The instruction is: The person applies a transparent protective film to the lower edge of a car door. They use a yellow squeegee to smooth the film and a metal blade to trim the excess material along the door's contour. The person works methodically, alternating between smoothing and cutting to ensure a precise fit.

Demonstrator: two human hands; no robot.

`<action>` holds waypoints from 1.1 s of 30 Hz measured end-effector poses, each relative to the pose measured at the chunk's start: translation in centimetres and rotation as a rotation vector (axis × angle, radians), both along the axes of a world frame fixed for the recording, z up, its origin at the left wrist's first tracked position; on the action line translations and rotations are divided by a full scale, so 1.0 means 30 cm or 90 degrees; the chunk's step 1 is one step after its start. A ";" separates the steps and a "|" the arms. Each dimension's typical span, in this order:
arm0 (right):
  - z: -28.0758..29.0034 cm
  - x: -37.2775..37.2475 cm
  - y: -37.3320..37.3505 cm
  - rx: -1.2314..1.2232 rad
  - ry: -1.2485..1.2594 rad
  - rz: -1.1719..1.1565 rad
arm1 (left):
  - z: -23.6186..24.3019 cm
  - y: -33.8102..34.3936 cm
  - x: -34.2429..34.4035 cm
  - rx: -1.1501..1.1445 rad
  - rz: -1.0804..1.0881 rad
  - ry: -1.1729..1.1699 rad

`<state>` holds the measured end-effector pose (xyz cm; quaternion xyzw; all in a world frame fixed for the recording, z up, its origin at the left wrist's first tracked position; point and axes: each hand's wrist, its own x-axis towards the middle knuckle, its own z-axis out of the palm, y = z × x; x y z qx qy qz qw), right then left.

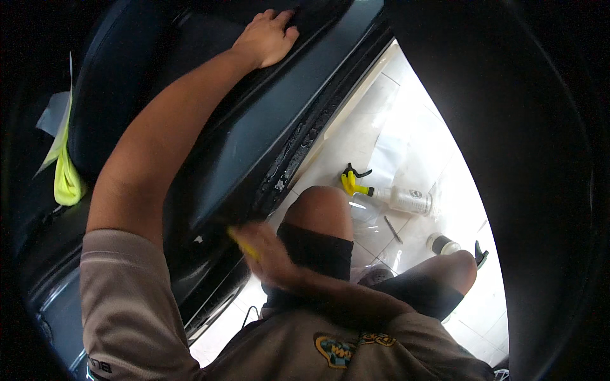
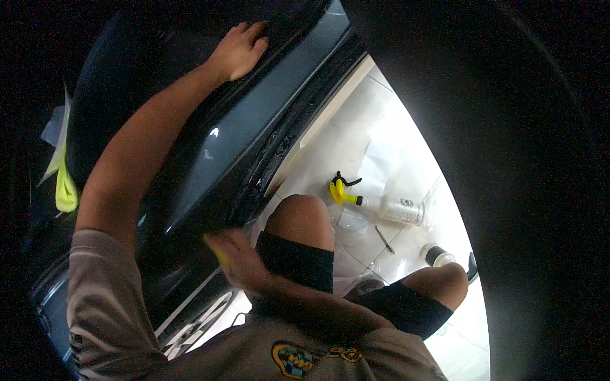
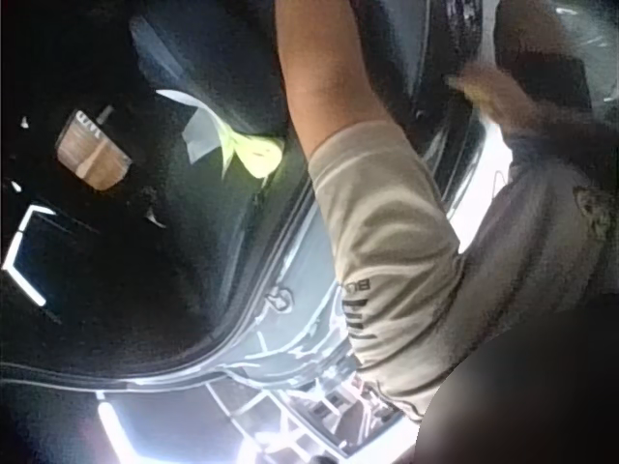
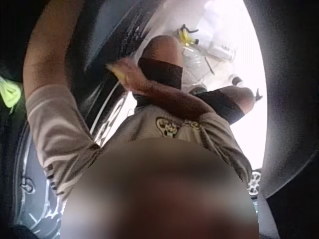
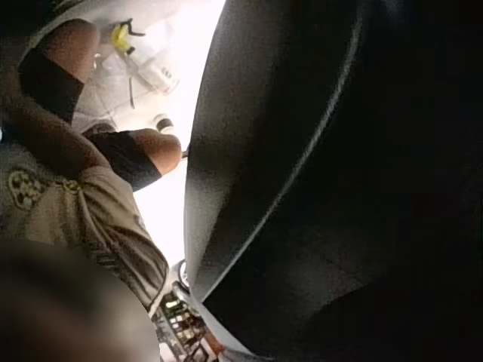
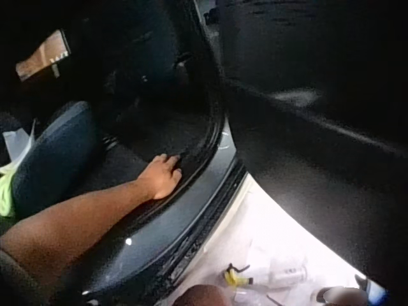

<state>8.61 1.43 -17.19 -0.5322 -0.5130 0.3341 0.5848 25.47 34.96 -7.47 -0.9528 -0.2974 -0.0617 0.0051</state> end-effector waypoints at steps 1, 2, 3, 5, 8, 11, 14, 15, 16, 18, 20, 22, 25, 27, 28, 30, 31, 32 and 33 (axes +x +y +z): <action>0.032 0.004 -0.024 0.073 0.093 0.054 | 0.015 -0.010 0.007 -0.011 0.004 0.012; 0.033 0.048 -0.004 0.034 0.056 -0.040 | 0.020 -0.030 0.001 -0.021 0.007 0.025; 0.044 0.129 0.031 0.004 0.020 -0.122 | 0.040 -0.036 -0.017 -0.025 0.024 0.035; 0.094 0.294 0.127 0.001 0.064 -0.278 | 0.007 -0.012 -0.038 0.021 0.003 -0.035; 0.065 0.409 0.279 0.055 -0.058 -0.344 | 0.013 -0.007 -0.035 -0.006 -0.002 -0.013; -0.006 0.574 0.415 0.092 -0.150 -0.413 | 0.029 -0.038 -0.012 -0.023 0.025 0.014; -0.005 0.827 0.546 0.077 -0.244 -0.494 | 0.037 -0.049 -0.019 -0.034 0.017 0.030; -0.004 0.913 0.589 0.050 -0.265 -0.524 | 0.047 -0.050 -0.019 -0.024 0.008 0.032; 0.004 0.991 0.628 0.071 -0.225 -0.538 | 0.054 -0.050 -0.023 -0.035 0.012 0.034; -0.034 1.227 0.646 -0.087 -0.155 -0.560 | 0.070 -0.062 0.020 -0.062 -0.004 0.026; -0.140 1.373 0.638 -0.250 -0.092 -0.569 | 0.049 -0.059 0.046 -0.051 0.001 0.040; -0.156 1.284 0.551 -0.227 -0.082 -0.536 | 0.028 -0.034 -0.004 -0.023 0.023 0.045; -0.207 1.187 0.338 -0.280 -0.102 -0.460 | -0.015 -0.016 -0.010 0.037 0.017 0.030; -0.317 1.016 0.138 -0.364 0.183 -0.190 | -0.042 0.000 -0.035 0.061 0.033 0.053; -0.417 0.940 0.014 -0.318 0.214 -0.118 | -0.042 0.014 -0.023 0.073 0.008 0.014; -0.523 0.734 -0.162 -0.578 0.172 0.035 | -0.064 0.082 -0.071 0.104 -0.020 -0.002; -0.666 0.675 -0.239 -0.570 -0.138 0.219 | -0.049 0.093 -0.016 0.121 -0.051 -0.008; -0.834 0.617 -0.322 -0.485 -0.438 0.356 | -0.052 0.056 0.047 0.047 -0.028 0.005; -0.893 0.578 -0.353 -0.492 -0.395 0.323 | -0.070 0.086 0.054 0.087 -0.028 -0.002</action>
